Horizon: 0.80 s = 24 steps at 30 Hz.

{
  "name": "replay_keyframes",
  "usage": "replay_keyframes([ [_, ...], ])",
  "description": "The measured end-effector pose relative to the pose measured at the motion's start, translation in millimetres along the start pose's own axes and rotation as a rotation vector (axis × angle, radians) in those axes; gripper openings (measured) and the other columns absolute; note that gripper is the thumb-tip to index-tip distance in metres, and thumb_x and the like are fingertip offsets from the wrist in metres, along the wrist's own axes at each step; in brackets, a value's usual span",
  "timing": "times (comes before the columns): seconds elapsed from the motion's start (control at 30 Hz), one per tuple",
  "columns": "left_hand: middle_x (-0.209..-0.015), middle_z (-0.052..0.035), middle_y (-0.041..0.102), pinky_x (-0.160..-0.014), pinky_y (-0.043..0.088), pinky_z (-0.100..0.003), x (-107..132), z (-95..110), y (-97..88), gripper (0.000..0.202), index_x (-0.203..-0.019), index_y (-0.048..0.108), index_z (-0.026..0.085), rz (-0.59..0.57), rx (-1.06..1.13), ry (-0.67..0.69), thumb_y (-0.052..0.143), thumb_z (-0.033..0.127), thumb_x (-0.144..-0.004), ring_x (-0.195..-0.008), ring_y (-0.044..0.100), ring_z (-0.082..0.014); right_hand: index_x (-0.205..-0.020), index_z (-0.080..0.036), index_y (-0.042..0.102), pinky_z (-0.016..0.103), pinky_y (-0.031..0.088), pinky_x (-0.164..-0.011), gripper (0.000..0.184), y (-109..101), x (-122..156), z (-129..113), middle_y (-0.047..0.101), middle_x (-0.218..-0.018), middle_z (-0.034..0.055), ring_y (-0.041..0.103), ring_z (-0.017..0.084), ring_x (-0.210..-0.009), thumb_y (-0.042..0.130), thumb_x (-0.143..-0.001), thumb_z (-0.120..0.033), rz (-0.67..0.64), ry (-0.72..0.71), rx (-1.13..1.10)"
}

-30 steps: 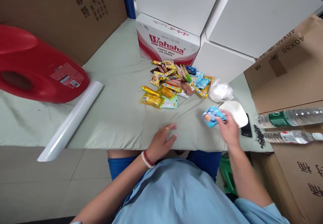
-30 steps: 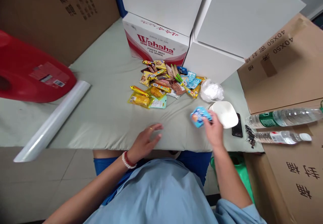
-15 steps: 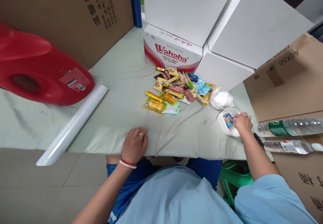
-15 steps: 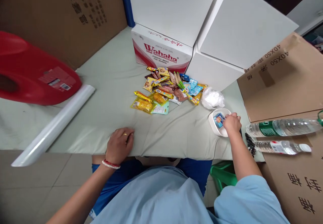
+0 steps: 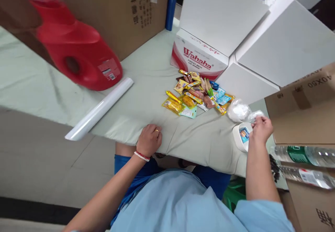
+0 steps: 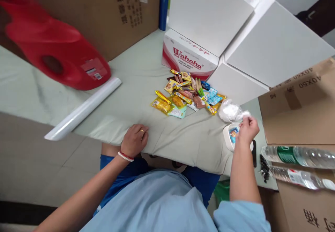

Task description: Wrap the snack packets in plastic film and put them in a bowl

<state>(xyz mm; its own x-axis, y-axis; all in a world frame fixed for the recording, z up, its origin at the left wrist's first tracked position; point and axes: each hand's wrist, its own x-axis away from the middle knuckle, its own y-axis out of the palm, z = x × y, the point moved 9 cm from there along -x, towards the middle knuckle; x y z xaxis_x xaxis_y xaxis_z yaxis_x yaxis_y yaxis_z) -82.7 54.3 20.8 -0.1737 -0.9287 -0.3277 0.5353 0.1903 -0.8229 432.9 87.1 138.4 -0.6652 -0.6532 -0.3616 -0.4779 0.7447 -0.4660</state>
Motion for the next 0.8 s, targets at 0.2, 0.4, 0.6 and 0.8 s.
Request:
replay_keyframes([
  [0.2,-0.097,-0.0113,0.07,-0.089,0.053,-0.043,8,-2,-5.7,0.025,-0.101,0.071,0.019,0.04,0.256,-0.148,0.047,0.02,-0.096,-0.097,0.064,-0.0262,-0.085,-0.022,0.059,0.021,0.038,-0.048,0.044,80,198,0,0.05,-0.065,-0.0063,0.045,0.009,-0.055,0.088,-0.065,-0.049,-0.566,0.484,-0.53],
  [0.4,-0.101,-0.0069,0.067,-0.073,0.054,-0.03,25,86,28.1,0.035,-0.121,0.063,0.019,-0.224,0.753,-0.049,0.064,0.043,-0.095,-0.082,0.063,-0.0168,-0.087,-0.022,0.066,0.022,0.034,-0.05,0.037,104,287,-15,0.05,-0.061,-0.0068,0.04,0.009,-0.053,0.087,-0.069,-0.046,-0.746,0.616,-0.547],
  [0.6,-0.082,-0.0023,0.066,-0.068,0.049,-0.028,22,92,61.6,0.019,-0.091,0.065,0.019,-0.279,0.964,-0.264,0.06,0.037,-0.094,-0.074,0.061,-0.0154,-0.088,-0.021,0.069,0.025,0.039,-0.056,0.033,109,266,-34,0.059,-0.071,-0.0031,0.044,0.011,-0.06,0.082,-0.076,-0.048,-0.834,0.411,-0.409],
  [0.8,-0.07,0.003,0.061,-0.063,0.046,-0.026,25,65,75.2,0.031,-0.089,0.06,0.018,-0.401,1.286,-0.463,0.07,0.048,-0.086,-0.062,0.056,-0.0119,-0.084,-0.021,0.064,0.023,0.037,-0.052,0.038,101,258,-23,0.056,-0.069,-0.004,0.044,0.009,-0.056,0.086,-0.072,-0.05,-0.911,0.507,-0.442],
])
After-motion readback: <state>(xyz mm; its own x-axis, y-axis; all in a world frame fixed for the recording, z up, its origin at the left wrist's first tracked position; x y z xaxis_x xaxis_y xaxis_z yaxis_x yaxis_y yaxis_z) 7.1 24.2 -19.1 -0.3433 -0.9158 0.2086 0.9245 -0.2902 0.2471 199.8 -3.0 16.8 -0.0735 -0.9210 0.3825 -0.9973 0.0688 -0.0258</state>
